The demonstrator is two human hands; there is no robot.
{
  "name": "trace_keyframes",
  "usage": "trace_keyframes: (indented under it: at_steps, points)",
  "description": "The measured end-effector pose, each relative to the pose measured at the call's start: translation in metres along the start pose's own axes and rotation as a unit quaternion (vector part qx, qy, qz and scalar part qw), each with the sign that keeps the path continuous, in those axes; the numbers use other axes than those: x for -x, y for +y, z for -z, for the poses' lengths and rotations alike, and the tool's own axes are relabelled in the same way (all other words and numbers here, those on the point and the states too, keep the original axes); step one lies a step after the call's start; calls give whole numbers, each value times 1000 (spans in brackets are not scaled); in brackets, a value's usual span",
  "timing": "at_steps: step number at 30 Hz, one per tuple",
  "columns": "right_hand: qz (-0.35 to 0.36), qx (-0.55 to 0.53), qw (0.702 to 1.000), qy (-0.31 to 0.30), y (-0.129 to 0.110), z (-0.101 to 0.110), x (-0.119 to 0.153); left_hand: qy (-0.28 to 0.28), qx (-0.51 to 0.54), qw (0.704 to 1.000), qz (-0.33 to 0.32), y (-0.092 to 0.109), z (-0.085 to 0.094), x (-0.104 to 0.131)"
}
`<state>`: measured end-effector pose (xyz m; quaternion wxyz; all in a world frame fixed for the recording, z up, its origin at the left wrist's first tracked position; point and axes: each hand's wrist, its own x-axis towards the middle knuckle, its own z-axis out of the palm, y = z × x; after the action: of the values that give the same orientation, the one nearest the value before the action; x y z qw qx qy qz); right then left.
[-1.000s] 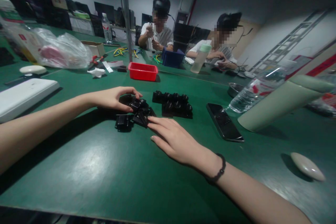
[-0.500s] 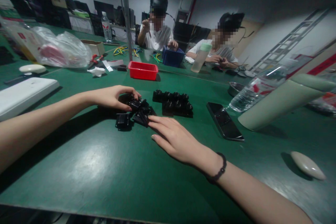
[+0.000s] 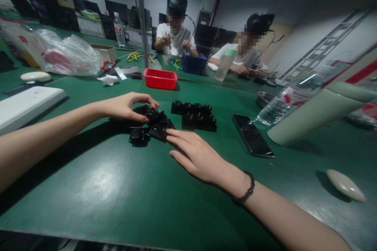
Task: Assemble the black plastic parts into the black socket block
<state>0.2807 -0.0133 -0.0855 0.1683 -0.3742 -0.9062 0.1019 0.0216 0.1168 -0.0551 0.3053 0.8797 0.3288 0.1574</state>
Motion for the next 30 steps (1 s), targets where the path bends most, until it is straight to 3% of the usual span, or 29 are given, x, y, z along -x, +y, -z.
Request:
trace_keyframes:
  at_steps: [15, 30]
  points:
    - [-3, -12, 1000, 12, 0, -1, 0, 14, 32, 999, -19, -4, -1, 0]
    - [-2, -9, 1000, 12, 1, -2, 0, 59, 66, 996, -8, 14, -12, 0]
